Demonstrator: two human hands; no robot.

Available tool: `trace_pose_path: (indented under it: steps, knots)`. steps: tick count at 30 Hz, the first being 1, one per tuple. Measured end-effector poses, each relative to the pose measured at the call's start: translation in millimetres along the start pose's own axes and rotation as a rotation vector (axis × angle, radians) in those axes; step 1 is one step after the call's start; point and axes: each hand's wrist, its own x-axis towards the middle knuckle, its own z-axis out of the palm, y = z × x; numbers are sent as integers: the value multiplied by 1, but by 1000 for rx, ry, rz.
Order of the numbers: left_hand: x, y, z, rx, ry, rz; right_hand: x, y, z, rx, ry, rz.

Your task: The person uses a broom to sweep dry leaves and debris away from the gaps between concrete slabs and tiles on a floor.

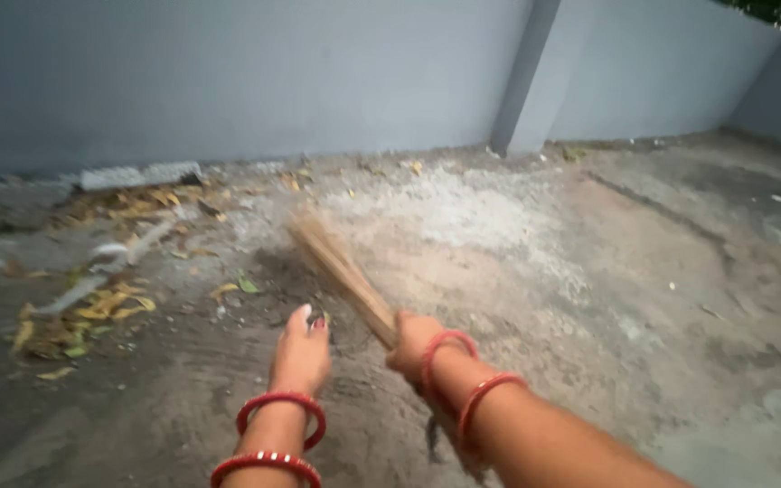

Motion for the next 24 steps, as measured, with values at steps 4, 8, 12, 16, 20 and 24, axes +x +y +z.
trace_pose_path:
  steps: [4,8,12,16,20,24]
  knots:
    - [-3,-2,-28,10,9,-53,11,25,-46,-42,51,-25]
    - [-9,19,-54,119,-114,-99,42,57,-27,108,62,109]
    - [-21,42,-80,362,-255,-134,59,47,37,-115,-38,187]
    - [-17,47,-118,394,-241,-78,29,-44,74,-207,-150,5]
    - [-17,39,-149,382,-183,-122,-5,-122,64,-344,-201,-168]
    - [-17,28,-165,348,-179,-152,-20,-144,9,-263,-142,-29]
